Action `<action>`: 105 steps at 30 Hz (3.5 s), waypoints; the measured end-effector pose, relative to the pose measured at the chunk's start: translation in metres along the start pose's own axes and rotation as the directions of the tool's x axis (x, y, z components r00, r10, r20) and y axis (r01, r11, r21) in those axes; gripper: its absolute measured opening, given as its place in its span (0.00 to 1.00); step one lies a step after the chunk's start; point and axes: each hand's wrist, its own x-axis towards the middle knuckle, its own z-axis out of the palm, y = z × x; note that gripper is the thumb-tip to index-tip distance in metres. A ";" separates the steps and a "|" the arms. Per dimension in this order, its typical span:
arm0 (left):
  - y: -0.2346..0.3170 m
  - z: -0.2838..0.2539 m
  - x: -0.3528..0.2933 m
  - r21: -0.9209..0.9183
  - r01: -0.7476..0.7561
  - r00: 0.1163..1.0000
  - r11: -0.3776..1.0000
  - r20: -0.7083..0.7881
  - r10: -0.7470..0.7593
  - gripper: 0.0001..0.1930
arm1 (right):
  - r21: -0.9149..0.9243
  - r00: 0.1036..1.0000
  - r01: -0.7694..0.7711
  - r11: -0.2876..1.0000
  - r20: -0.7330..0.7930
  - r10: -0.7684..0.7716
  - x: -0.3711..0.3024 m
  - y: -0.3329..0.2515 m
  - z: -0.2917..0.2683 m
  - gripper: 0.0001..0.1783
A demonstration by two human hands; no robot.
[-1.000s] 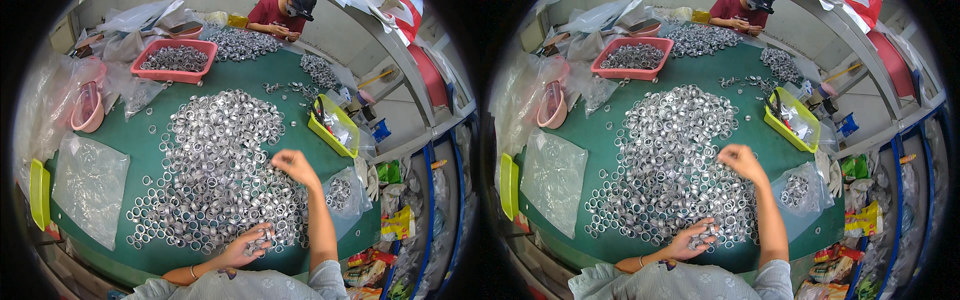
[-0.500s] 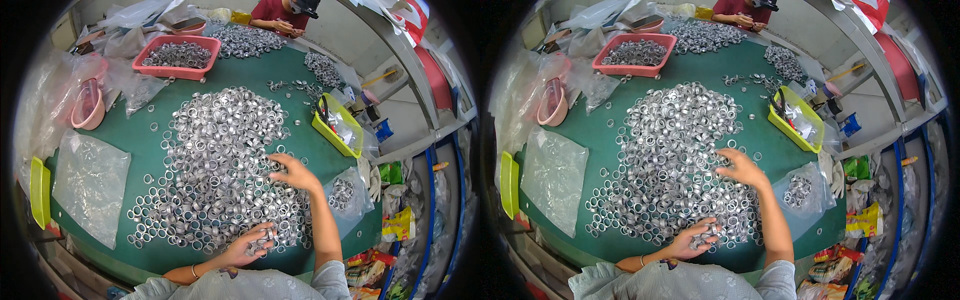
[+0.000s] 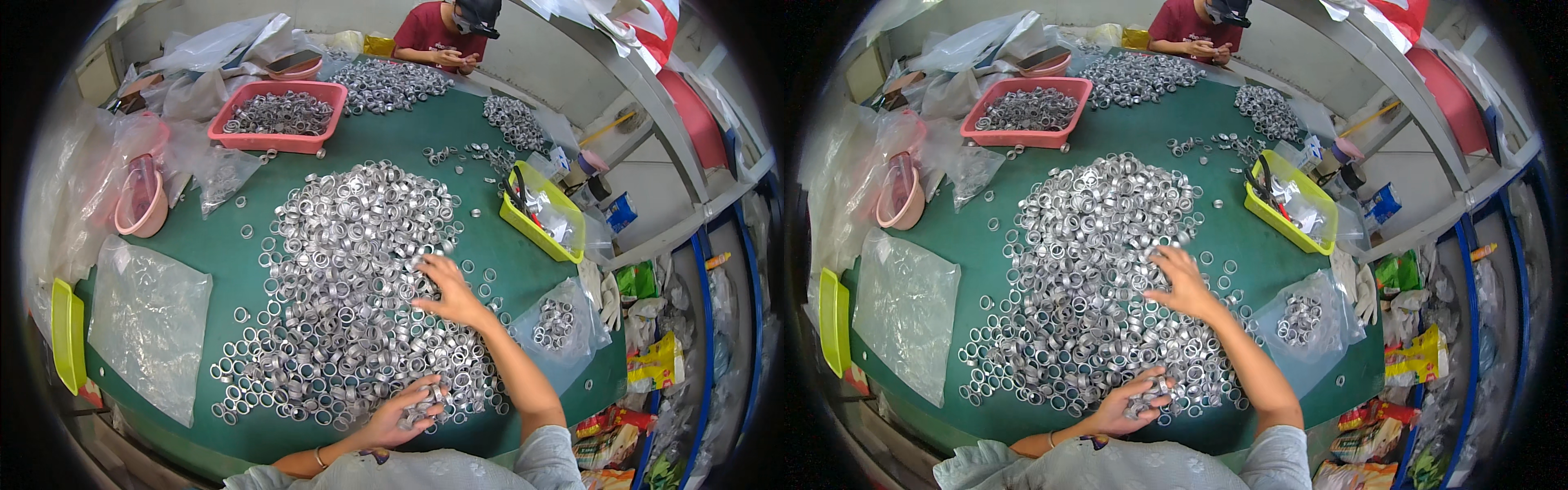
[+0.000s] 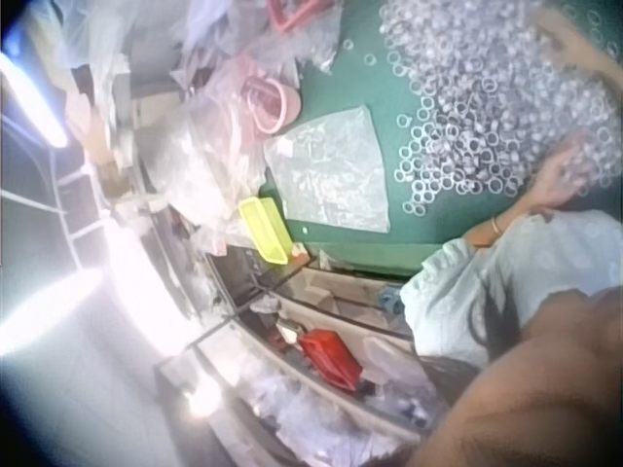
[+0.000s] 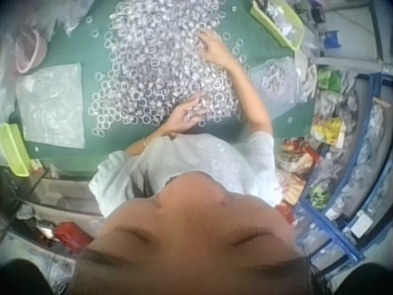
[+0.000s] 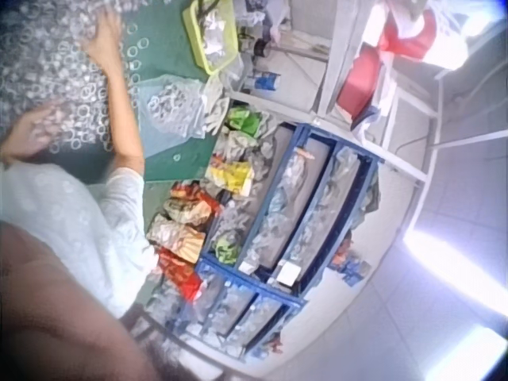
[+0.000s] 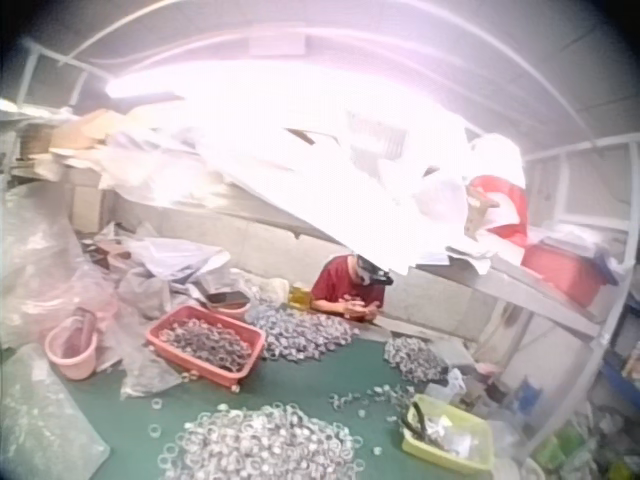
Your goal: The person picks up metal rings from a large pile on a green table, gathers them in their hands, and places them into a clear plastic bag.
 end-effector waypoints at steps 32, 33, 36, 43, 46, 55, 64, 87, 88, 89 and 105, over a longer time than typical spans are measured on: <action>0.001 -0.004 0.002 0.019 0.004 0.998 1.000 -0.059 -0.003 0.17 | -0.022 0.896 -0.271 0.962 -0.371 0.243 0.033 0.048 -0.012 0.06; 0.001 -0.005 0.002 0.022 0.004 0.998 1.000 -0.066 -0.003 0.17 | 0.087 0.888 -0.278 0.957 -0.357 0.291 0.036 0.050 -0.016 0.06; 0.000 -0.004 0.002 0.026 0.005 0.996 1.000 -0.086 -0.002 0.18 | 0.116 0.866 -0.312 0.943 -0.375 0.332 0.039 0.056 -0.016 0.06; 0.000 0.002 0.001 0.043 -0.001 0.996 0.999 -0.085 0.005 0.16 | 0.743 0.860 -0.315 0.591 -0.039 0.508 0.036 0.054 -0.047 0.10; 0.000 0.003 0.001 0.040 -0.004 0.996 0.999 -0.085 0.007 0.16 | 0.996 0.927 -0.084 -0.025 0.087 0.365 0.022 0.051 -0.061 0.12; 0.000 0.009 -0.001 0.067 -0.020 0.996 0.998 -0.083 0.025 0.16 | 0.909 0.987 -0.068 -0.411 0.122 0.107 -0.041 -0.010 -0.052 0.19; -0.007 0.014 0.000 0.144 -0.070 0.986 0.987 -0.137 0.090 0.18 | 0.991 0.973 -0.126 -0.041 0.132 0.188 -0.097 -0.052 -0.051 0.21; -0.023 0.003 0.001 0.202 0.011 0.984 0.979 -0.176 0.025 0.16 | 0.284 0.933 -0.122 0.951 -0.293 0.207 -0.178 -0.107 -0.038 0.20; -0.022 -0.001 0.002 0.059 0.026 0.994 0.998 -0.109 -0.019 0.16 | 0.329 0.914 -0.179 0.927 -0.293 0.280 -0.178 -0.104 -0.040 0.18; -0.021 -0.001 0.001 0.044 0.021 0.996 0.999 -0.087 -0.017 0.16 | 0.374 0.891 -0.232 0.898 -0.288 0.351 -0.178 -0.101 -0.041 0.16; 0.007 0.050 -0.001 -0.252 -0.224 0.972 0.941 -0.131 0.197 0.08 | 0.437 0.934 -0.197 0.878 0.356 0.033 -0.226 -0.119 0.002 0.17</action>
